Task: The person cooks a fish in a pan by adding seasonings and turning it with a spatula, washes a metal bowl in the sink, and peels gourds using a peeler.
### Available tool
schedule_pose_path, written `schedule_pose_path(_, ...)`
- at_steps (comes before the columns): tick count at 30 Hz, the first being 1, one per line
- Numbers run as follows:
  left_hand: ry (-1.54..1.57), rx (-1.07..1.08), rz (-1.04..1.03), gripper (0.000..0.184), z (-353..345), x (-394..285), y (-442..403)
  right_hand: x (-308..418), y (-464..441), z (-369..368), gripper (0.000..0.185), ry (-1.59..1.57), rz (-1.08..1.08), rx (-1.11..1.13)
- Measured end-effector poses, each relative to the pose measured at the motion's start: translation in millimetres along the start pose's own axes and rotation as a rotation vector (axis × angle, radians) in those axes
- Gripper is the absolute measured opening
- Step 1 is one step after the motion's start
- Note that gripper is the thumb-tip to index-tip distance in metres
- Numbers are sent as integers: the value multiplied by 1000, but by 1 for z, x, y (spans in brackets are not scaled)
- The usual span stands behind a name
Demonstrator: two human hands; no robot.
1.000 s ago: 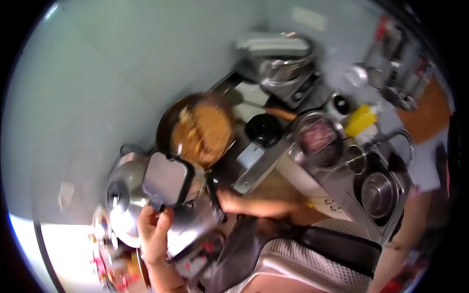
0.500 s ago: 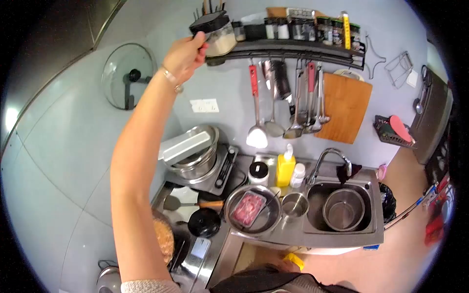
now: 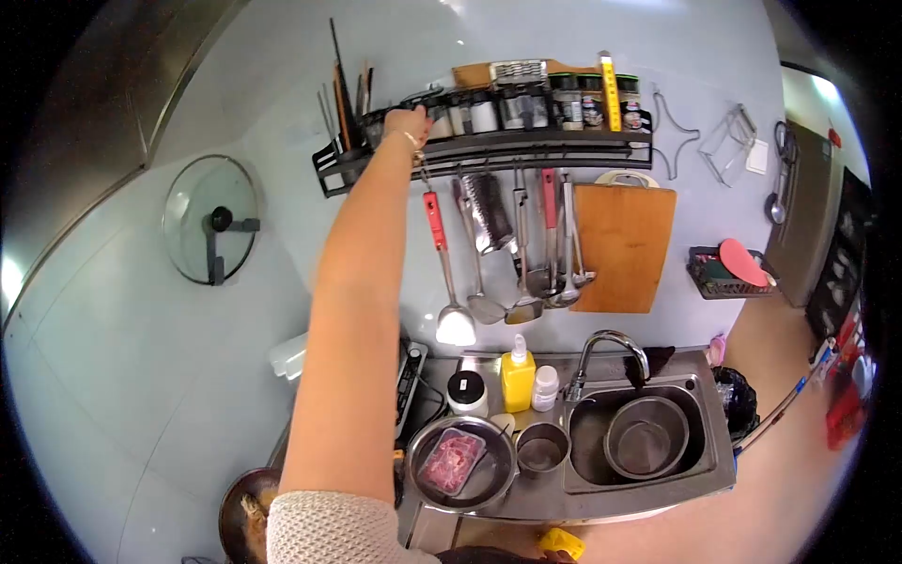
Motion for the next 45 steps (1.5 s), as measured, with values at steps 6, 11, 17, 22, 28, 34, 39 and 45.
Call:
schedule_pose_path(6, -1005, 38, -225, 30, 2, -16, 72, 64, -45, 3, 37, 156, 404, 183)
schedule_pose_path(11, -1513, 246, -652, 27, 30, 12, 175, 132, -51, -35, 40, 390, 831, 541)
schedule_pose_path(17, -1483, 389, -364, 27, 90, 57, 443, 161, -23, -124, 43, 867, 1154, 883)
schedule_pose_path(22, -1411, 199, 77, 29, 143, 7, 683, 166, -13, -213, 46, 1208, 1208, 887)
schedule_pose_path(28, -1297, -1191, 574, 13, 132, -89, 1060, 244, 87, -206, 15, 1031, 938, 748)
schedule_pose_path(34, -836, -2182, 637, 19, 128, -26, 1344, 308, 190, -194, 25, 930, 785, 854)
schedule_pose_path(39, -457, -2176, 753, 20, 184, 11, 1399, 336, 237, -214, 29, 487, 940, 810)
schedule_pose_path(45, -999, -2262, 589, 51, 235, 22, 1422, 331, 250, -229, 30, 340, 1101, 682)
Point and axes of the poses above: each hand's wrist, its own y-axis away from the middle knuckle, its own z-axis out of the back of the hand, x = y × z, the point moved 3 cm from there along -y, towards the middle knuckle, and after that the axes turned 7 degrees about x, right-handed, at the moved point
